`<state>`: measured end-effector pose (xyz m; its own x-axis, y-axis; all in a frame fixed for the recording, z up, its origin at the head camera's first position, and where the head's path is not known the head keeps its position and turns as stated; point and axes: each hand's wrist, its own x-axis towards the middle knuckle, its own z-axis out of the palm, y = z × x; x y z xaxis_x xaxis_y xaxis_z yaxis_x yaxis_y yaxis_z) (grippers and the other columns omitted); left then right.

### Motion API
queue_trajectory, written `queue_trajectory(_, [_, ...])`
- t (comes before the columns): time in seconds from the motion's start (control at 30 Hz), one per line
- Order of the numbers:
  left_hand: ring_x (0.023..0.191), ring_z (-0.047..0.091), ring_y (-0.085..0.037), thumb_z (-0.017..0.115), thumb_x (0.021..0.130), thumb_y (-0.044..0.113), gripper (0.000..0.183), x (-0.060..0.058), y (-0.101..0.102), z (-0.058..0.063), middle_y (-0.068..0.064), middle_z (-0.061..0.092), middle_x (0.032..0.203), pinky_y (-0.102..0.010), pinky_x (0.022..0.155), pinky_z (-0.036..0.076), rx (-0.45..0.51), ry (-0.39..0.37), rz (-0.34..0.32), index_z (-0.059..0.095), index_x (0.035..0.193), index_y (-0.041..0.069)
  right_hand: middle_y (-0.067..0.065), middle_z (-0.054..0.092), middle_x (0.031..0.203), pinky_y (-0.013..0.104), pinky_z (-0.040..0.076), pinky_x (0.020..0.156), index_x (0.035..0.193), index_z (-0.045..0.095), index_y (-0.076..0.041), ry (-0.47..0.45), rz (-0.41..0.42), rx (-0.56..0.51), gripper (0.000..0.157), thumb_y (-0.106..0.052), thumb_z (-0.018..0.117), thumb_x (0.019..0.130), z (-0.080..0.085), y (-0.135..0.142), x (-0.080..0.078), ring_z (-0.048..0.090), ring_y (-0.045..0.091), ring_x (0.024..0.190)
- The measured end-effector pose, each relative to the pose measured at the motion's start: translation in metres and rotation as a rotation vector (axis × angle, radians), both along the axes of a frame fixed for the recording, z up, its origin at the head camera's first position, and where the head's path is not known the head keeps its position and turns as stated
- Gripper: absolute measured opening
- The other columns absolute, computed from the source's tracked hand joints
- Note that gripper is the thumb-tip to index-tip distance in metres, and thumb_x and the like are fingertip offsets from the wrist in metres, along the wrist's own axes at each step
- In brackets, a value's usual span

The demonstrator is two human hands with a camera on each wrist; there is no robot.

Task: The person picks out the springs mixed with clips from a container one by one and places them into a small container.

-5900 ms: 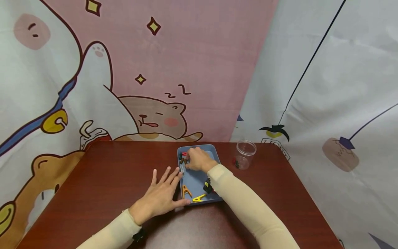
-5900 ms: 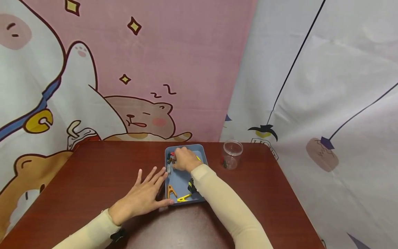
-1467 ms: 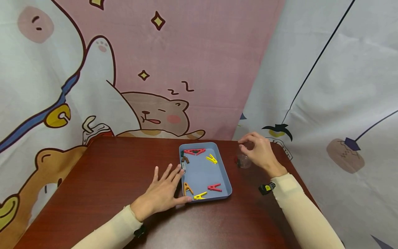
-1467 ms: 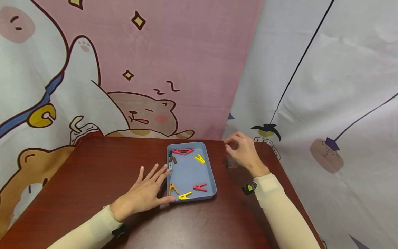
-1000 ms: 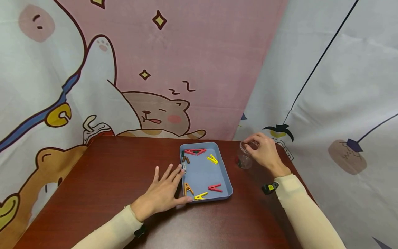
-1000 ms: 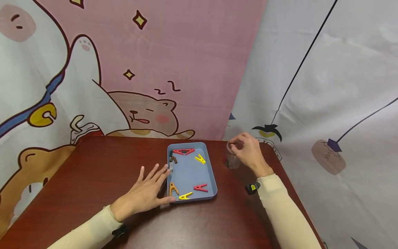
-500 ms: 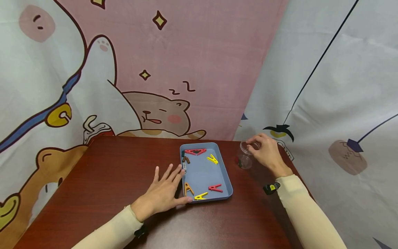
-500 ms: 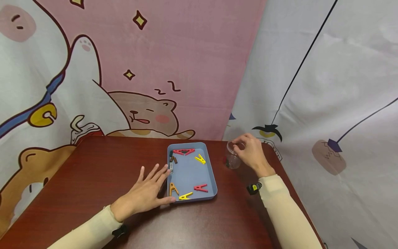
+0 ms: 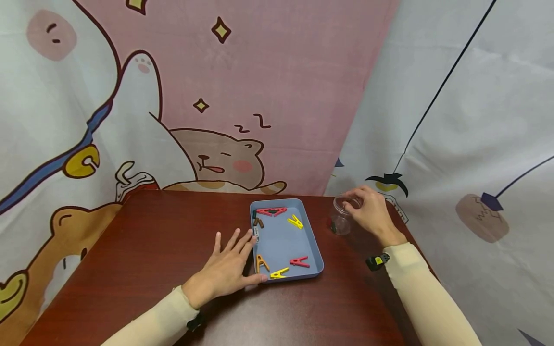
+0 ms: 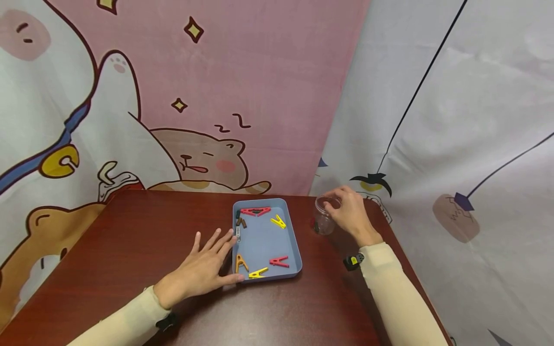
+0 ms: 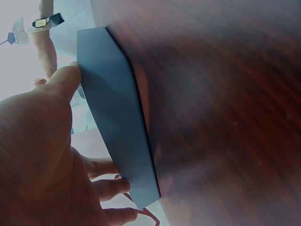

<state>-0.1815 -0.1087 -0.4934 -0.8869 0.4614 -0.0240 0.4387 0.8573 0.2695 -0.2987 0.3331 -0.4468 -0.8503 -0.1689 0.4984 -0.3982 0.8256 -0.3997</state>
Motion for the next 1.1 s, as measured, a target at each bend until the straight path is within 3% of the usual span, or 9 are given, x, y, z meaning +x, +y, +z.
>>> queue_trajectory(0.17, [0.182, 0.022, -0.048, 0.067, 0.103, 0.085, 0.112, -0.001, 0.0, -0.001, -0.01, 0.027, 0.196, -0.089, 0.139, 0.008, 0.0, 0.004, -0.001, 0.039, 0.183, 0.013, 0.024, 0.079, 0.128, 0.047, 0.052, 0.08, 0.129, 0.087, -0.005, 0.002, 0.002, 0.01, 0.032, -0.011, 0.093, 0.099, 0.001, 0.0, 0.0, 0.075, 0.045, 0.104])
queue_trajectory(0.57, [0.183, 0.021, -0.047, 0.068, 0.103, 0.084, 0.111, 0.0, 0.0, 0.0, -0.01, 0.026, 0.196, -0.088, 0.139, 0.007, 0.0, -0.005, 0.001, 0.038, 0.184, 0.014, 0.025, 0.078, 0.131, 0.059, 0.058, 0.089, 0.127, 0.087, -0.004, 0.021, 0.003, 0.004, 0.03, -0.012, 0.093, 0.099, 0.001, 0.0, 0.0, 0.076, 0.048, 0.118])
queue_trajectory(0.9, [0.183, 0.02, -0.047, 0.068, 0.103, 0.084, 0.111, 0.0, 0.001, -0.001, -0.01, 0.027, 0.196, -0.088, 0.139, 0.007, 0.006, -0.002, 0.002, 0.039, 0.184, 0.013, 0.022, 0.079, 0.128, 0.056, 0.057, 0.085, 0.126, 0.088, -0.005, 0.055, 0.012, 0.01, 0.028, -0.009, 0.092, 0.099, 0.003, -0.005, 0.002, 0.076, 0.045, 0.111])
queue_trajectory(1.1, [0.183, 0.021, -0.047, 0.066, 0.103, 0.087, 0.113, 0.0, 0.001, 0.0, -0.009, 0.027, 0.196, -0.088, 0.139, 0.008, -0.005, 0.003, 0.003, 0.038, 0.184, 0.014, 0.019, 0.079, 0.126, 0.063, 0.064, 0.091, 0.125, 0.088, -0.006, 0.093, 0.056, 0.019, 0.027, -0.009, 0.093, 0.098, 0.006, -0.017, 0.006, 0.077, 0.044, 0.117])
